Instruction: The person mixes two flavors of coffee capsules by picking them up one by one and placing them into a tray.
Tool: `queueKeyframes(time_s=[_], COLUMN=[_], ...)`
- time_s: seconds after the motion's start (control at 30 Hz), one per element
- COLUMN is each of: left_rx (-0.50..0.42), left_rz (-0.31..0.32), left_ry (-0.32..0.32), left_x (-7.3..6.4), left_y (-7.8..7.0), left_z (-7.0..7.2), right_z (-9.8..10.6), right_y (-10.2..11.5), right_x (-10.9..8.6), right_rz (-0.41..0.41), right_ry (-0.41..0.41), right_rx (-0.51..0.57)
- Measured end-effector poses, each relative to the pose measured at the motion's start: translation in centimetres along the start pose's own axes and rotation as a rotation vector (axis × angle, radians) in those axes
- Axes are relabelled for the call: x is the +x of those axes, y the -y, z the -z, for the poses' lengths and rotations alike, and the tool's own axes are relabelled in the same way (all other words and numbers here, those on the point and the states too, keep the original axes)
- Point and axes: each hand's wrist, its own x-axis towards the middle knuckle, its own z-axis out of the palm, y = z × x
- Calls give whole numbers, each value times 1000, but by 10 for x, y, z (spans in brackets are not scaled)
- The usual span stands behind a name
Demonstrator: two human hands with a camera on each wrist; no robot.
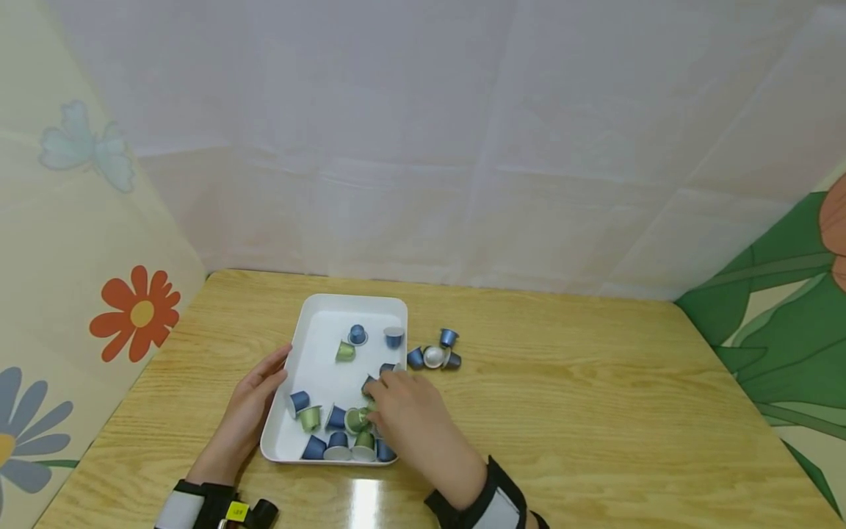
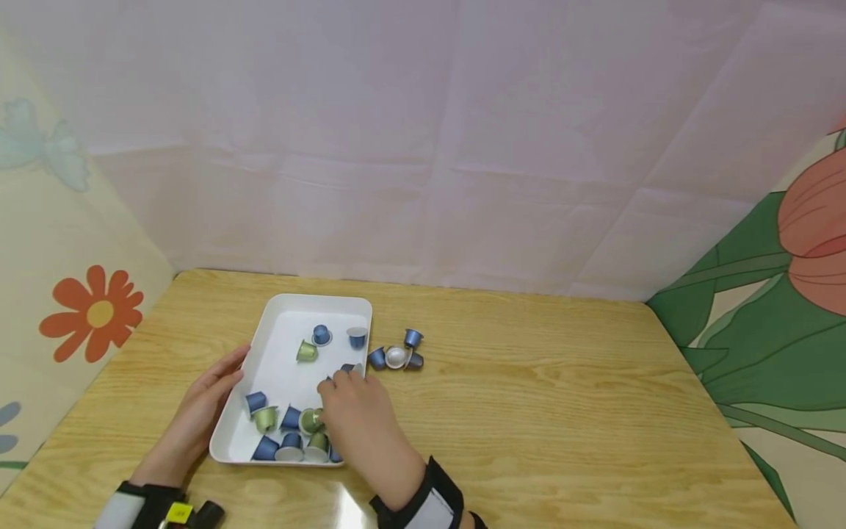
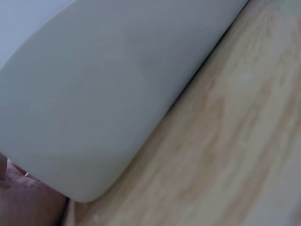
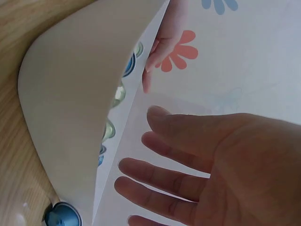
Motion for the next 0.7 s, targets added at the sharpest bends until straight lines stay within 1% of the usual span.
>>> queueKeyframes(time_s=[0.13, 0.3, 0.53, 0.63, 0.7], left_rx=[-3, -6, -22, -24, -23], left_rz=[0, 7, 4, 4, 6], left_ry=[-1, -7, -8, -6, -7], left_x=[0, 0, 0, 1, 1], left_y=[0, 0, 0, 0, 0], left_z=[0, 0, -1, -1, -1], right_z=[2, 3, 7, 7, 6], right_y=[-9, -24, -45, -52, -56], right_x=[1, 1, -1, -3, -4], right_rz=[-47, -105, -238, -275, -288], right_ry=[18, 1, 2, -4, -19], right_rx=[52, 113, 203, 212, 185])
